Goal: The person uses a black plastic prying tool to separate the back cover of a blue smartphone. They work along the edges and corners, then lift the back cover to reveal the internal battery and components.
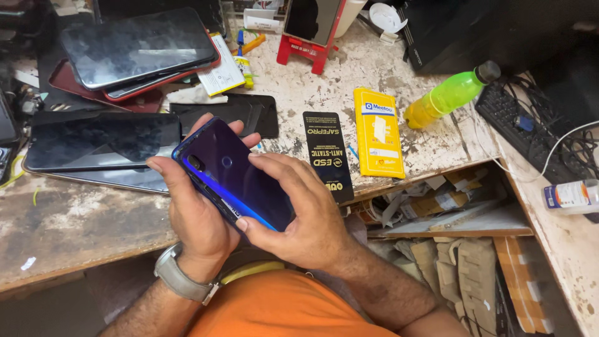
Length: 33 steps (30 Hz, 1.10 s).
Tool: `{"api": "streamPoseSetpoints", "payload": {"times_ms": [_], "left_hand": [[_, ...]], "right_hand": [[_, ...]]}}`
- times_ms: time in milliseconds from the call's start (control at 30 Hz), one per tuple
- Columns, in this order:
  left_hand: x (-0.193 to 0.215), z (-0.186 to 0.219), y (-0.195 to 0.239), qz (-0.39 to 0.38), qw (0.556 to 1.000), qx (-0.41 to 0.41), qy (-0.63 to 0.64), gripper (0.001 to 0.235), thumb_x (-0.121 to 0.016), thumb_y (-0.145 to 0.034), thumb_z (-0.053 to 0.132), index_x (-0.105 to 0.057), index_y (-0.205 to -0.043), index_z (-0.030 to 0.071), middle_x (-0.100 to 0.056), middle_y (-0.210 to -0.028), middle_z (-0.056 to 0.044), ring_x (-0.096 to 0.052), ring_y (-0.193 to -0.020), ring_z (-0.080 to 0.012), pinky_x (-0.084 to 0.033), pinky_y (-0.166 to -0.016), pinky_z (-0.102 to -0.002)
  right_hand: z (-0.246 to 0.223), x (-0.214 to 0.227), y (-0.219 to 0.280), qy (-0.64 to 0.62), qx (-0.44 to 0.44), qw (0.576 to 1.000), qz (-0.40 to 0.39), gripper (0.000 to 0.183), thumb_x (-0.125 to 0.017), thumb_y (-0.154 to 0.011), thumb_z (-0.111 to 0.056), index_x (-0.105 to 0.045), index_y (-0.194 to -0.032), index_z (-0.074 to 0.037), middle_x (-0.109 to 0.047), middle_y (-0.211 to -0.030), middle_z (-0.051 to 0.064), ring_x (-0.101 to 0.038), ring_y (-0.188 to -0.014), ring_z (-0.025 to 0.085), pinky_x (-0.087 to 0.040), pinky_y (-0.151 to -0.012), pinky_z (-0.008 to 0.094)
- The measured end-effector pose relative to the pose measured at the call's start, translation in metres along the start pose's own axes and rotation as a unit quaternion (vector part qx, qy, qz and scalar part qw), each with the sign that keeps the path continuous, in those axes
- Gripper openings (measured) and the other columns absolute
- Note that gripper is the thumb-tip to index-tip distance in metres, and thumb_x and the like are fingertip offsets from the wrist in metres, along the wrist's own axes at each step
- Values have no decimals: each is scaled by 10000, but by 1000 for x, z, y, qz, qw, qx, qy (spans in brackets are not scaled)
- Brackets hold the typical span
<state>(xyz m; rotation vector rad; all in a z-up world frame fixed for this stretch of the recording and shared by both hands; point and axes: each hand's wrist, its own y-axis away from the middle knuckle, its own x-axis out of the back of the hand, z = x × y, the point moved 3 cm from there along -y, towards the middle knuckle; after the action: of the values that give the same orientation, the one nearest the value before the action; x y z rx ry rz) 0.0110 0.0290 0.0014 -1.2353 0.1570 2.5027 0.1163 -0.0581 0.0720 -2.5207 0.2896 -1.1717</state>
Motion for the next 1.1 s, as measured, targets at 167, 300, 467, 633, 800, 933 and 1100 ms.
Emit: {"api": "streamPoseSetpoints", "payload": {"times_ms": [167, 300, 467, 633, 800, 933, 1100], "left_hand": [[-3, -4, -2, -29, 999, 14, 16, 867, -283, -1031, 727, -393, -1547, 39, -584, -1417, -212, -619, -1284, -360, -523, -1130, -506], [0, 2, -5, -48, 997, 26, 62, 842, -305, -1010, 673, -399, -1550, 35, -581, -1421, -204, -607, -1296, -345, -509, -1139, -505], [0, 3, -3, -67, 990, 37, 117, 834, -298, -1013, 657, -383, -1559, 31, -560, -1449, -200, -593, -1310, -339, -505, -1137, -511], [0, 5, -5, -44, 996, 35, 75, 865, -265, -984, 673, -377, -1550, 29, -553, -1478, -228, -605, -1316, -362, -503, -1134, -507], [2, 4, -7, -25, 1000, 6, 5, 874, -241, -997, 687, -382, -1551, 26, -563, -1472, -240, -611, -1300, -375, -509, -1126, -496], [1, 4, -8, -23, 1000, 18, 4, 881, -225, -982, 695, -380, -1551, 41, -562, -1466, -235, -613, -1282, -370, -517, -1083, -504], [-2, 5, -11, -15, 998, 58, 32, 890, -222, -950, 707, -378, -1544, 64, -559, -1465, -220, -614, -1274, -365, -527, -1059, -496]], "right_hand": [[12, 10, 7, -42, -57, 997, -23, 626, -790, -862, -173, -558, -1427, -37, -661, -1367, 136, -692, -1228, 249, -568, -1049, 360], [16, 10, 2, -141, -95, 984, -46, 580, -701, -939, -156, -542, -1478, -14, -681, -1392, 122, -712, -1199, 186, -606, -993, 327], [15, 8, 7, -156, -89, 983, -28, 633, -731, -903, -152, -520, -1484, -18, -639, -1435, 140, -671, -1215, 199, -564, -1011, 348], [8, 4, 7, -52, -44, 998, 3, 723, -832, -820, -211, -534, -1458, -46, -636, -1416, 134, -651, -1232, 236, -542, -1004, 357], [8, -5, 11, -18, -47, 999, 4, 746, -887, -776, -249, -557, -1417, -61, -635, -1389, 122, -627, -1242, 261, -547, -1005, 359], [18, -9, 20, -148, -34, 988, 8, 689, -845, -834, -171, -537, -1436, -40, -564, -1472, 142, -553, -1355, 260, -473, -1123, 367], [45, -27, 28, -511, -125, 850, 17, 471, -610, -996, -23, -459, -1441, 14, -556, -1459, 122, -505, -1409, 205, -366, -1244, 364]]}}
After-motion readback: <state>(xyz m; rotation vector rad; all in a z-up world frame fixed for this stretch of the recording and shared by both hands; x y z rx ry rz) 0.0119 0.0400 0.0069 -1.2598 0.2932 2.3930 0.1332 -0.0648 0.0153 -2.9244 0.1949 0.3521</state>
